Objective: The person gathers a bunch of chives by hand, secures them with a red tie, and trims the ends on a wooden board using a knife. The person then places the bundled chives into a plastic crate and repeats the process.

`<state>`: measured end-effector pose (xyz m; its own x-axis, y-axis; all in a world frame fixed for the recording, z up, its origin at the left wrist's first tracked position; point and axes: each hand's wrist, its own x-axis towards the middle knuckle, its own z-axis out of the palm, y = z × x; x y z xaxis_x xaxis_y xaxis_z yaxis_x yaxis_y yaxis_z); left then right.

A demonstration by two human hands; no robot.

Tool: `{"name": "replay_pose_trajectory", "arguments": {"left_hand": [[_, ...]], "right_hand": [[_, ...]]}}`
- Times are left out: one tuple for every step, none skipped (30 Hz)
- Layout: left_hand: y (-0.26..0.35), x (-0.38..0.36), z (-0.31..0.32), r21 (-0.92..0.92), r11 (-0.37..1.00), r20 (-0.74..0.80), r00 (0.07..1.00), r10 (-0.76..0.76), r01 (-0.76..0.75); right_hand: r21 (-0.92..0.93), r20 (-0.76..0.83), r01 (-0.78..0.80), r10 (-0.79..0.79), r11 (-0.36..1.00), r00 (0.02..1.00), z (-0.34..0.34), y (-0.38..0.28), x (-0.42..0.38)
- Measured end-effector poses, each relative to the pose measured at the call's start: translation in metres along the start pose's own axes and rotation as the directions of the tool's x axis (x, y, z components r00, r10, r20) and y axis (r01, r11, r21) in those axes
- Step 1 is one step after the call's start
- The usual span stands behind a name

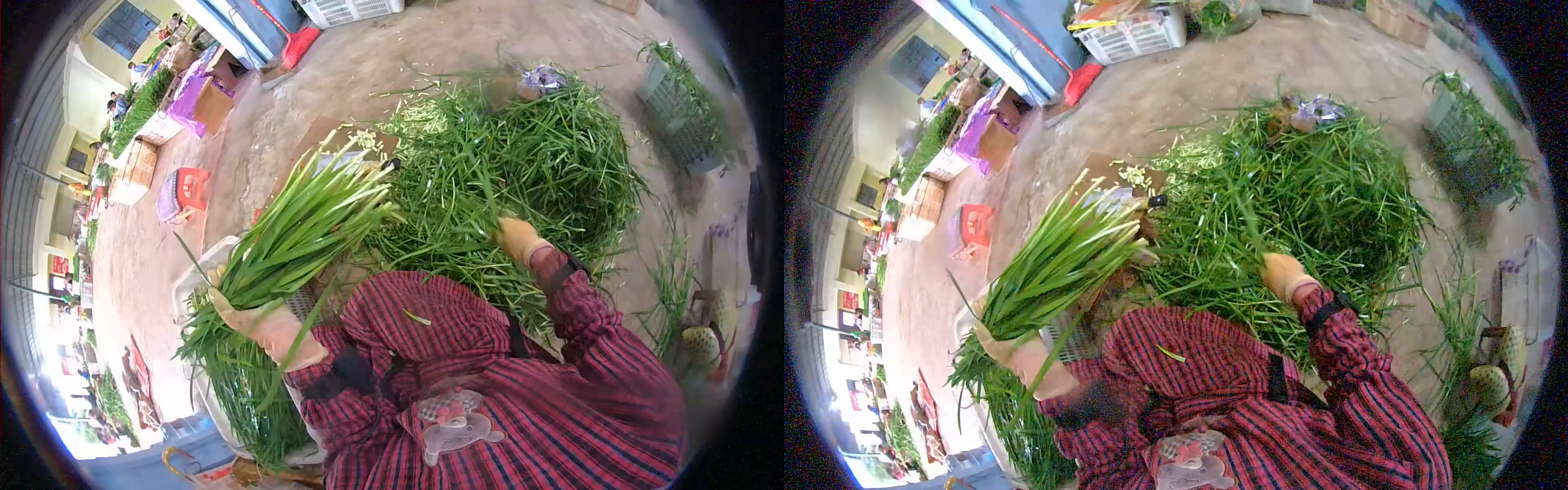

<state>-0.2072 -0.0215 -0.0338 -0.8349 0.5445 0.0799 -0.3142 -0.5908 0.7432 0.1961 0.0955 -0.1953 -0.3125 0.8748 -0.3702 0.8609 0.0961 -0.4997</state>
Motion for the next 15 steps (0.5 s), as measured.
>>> {"name": "replay_pose_trajectory", "arguments": {"left_hand": [[-0.004,0.0,-0.009,0.144,0.986,0.048,0.996,0.071,-0.078],[-0.005,0.0,-0.009,0.142,0.987,0.049,0.996,0.069,-0.075],[-0.008,-0.001,-0.009,0.161,0.981,0.055,0.993,0.102,-0.109],[-0.01,-0.004,-0.009,0.181,0.973,0.064,0.989,0.132,-0.142],[-0.013,-0.007,-0.006,0.181,0.974,0.067,0.99,0.125,-0.136],[-0.017,-0.012,-0.001,0.195,0.967,0.077,0.986,0.149,-0.162],[-0.02,-0.017,0.004,0.208,0.96,0.088,0.981,0.175,-0.189],[-0.022,-0.02,0.008,0.219,0.951,0.098,0.974,0.202,-0.22],[-0.023,-0.02,0.009,0.172,0.965,0.086,0.979,0.184,-0.196],[-0.022,-0.02,0.008,0.172,0.964,0.087,0.978,0.188,-0.201],[-0.02,-0.018,0.006,0.251,0.943,0.096,0.976,0.198,-0.216],[-0.017,-0.017,0.002,0.33,0.915,0.103,0.973,0.207,-0.23],[-0.014,-0.017,-0.012,0.517,0.741,0.254,0.903,0.346,-0.429],[-0.013,-0.015,-0.022,0.521,0.738,0.247,0.903,0.351,-0.429],[-0.012,-0.014,-0.026,0.33,0.866,0.206,0.924,0.323,-0.376]], "right_hand": [[-0.146,-0.162,0.07,-0.093,0.987,0.982,0.016,0.017,-0.004],[-0.298,-0.3,0.111,-0.203,0.948,0.932,0.018,0.013,-0.013],[-0.165,-0.365,0.222,-0.269,0.961,0.891,0.018,0.005,-0.011],[-0.036,-0.437,0.335,-0.316,0.941,0.842,0.004,-0.027,-0.016],[0.144,-0.419,0.395,-0.306,0.907,0.855,-0.012,-0.061,-0.024],[0.32,-0.402,0.44,-0.3,0.839,0.865,-0.029,-0.095,-0.032],[0.379,-0.345,0.432,-0.309,0.818,0.886,-0.042,-0.125,-0.039],[0.436,-0.287,0.423,-0.323,0.794,0.902,-0.049,-0.145,-0.041],[0.308,-0.343,0.511,-0.408,0.803,0.846,-0.042,-0.152,-0.034],[0.171,-0.381,0.587,-0.496,0.792,0.78,-0.037,-0.16,-0.03],[0.112,-0.423,0.601,-0.509,0.792,0.75,-0.033,-0.165,-0.031],[0.114,-0.421,0.606,-0.514,0.787,0.747,-0.029,-0.162,-0.028],[0.096,-0.489,0.64,-0.524,0.762,0.697,-0.023,-0.151,-0.024],[0.075,-0.553,0.672,-0.53,0.737,0.643,-0.02,-0.138,-0.022],[0.176,-0.469,0.568,-0.439,0.804,0.766,-0.023,-0.119,-0.023]]}}
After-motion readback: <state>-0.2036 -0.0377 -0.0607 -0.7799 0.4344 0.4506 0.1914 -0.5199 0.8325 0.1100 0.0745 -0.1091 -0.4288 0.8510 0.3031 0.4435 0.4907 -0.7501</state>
